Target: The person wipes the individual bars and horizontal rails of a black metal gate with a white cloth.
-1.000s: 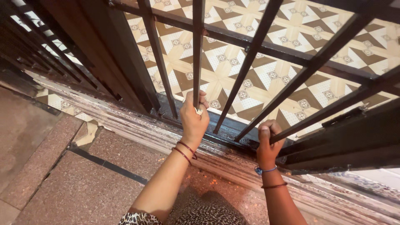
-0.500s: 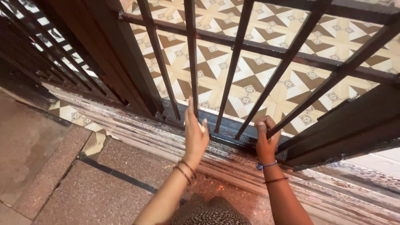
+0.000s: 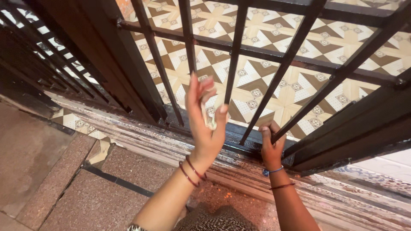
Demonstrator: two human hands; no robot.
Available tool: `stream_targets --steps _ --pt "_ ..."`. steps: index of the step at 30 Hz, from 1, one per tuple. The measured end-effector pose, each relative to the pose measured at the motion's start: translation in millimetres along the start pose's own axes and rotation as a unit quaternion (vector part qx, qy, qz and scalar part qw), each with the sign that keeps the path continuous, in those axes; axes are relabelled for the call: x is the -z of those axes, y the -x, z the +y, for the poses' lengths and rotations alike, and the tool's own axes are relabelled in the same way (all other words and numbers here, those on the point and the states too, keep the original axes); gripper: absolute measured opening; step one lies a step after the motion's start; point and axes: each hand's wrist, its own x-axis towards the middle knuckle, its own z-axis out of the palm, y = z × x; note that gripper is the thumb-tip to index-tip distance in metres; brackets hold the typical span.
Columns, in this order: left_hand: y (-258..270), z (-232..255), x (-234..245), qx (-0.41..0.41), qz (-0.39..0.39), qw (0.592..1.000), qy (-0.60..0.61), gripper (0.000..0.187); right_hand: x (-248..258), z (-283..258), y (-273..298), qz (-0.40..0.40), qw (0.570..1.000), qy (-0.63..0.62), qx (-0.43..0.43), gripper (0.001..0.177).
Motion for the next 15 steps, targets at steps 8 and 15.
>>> stream_targets --steps 8,15 --pt "-61.2 6.8 -48.1 0.059 -0.018 0.998 0.035 0.031 -1.7 -0.3 -0.7 0.004 1.0 -0.006 -0.001 0.015" --pt "-68.8 8.4 -40.3 0.033 -0.064 0.997 -0.03 0.008 -2.2 -4.3 1.0 0.004 1.0 -0.017 -0.007 0.015"
